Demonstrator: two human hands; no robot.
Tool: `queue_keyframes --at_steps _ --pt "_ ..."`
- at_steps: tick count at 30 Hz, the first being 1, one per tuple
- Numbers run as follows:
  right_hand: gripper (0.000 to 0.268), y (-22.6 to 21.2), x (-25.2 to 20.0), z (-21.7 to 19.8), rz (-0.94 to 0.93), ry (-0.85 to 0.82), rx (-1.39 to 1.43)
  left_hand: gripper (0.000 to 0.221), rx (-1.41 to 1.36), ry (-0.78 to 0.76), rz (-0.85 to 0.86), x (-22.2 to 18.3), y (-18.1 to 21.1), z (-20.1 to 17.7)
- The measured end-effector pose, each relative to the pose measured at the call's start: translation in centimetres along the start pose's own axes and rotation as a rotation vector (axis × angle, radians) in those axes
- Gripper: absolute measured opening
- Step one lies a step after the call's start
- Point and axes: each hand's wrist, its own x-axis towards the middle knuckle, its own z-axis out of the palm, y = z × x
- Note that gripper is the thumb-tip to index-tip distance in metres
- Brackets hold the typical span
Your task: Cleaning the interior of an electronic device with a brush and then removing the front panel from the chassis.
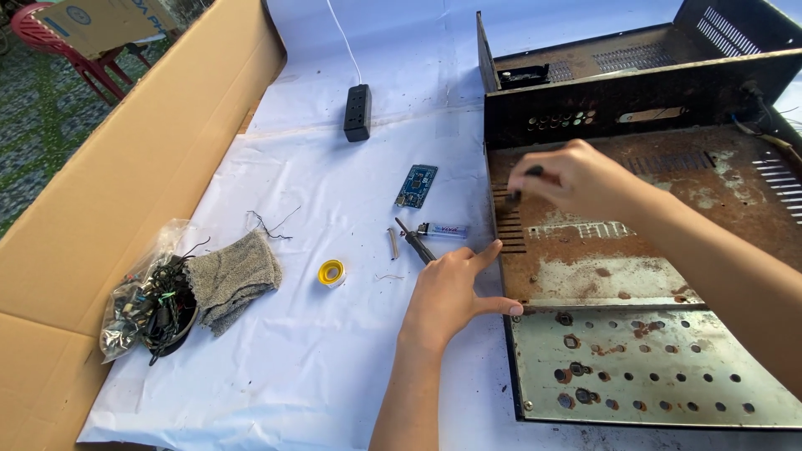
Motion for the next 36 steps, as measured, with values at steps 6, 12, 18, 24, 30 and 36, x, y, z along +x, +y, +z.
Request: queue_keyframes --at_steps 6,12,18,24,30,36 --pt "0.027 0.0 -2.1 -0.5 0.101 0.016 -0.017 0.099 0.009 -0.015 -0.023 0.9 -1.3 1.6" --pt "0.027 0.4 -4.3 0.6 0.052 0.154 -0.014 0.104 -0.002 -0.100 -0.046 0.7 -0.5 0.4" --pt "0.031 -0.4 -6.1 -1.9 -0.171 0.540 0.142 0.099 -0.080 -0.131 -0.140 0.3 -0.1 -0.1" --pt "0.031 1.6 -10.7 -4.9 -0.095 0.695 0.051 0.102 -0.004 -0.105 -0.032 0.0 -0.5 0.2" --pt "0.028 4.4 -17.1 -7.2 0.098 0.781 0.110 0.107 0.028 -0.113 -0.059 0.1 0.1 0.2" --pt "0.035 12.8 -26.1 -9.0 0.169 1.078 0.227 0.100 0.081 -0.092 -0.057 0.4 0.0 0.2"
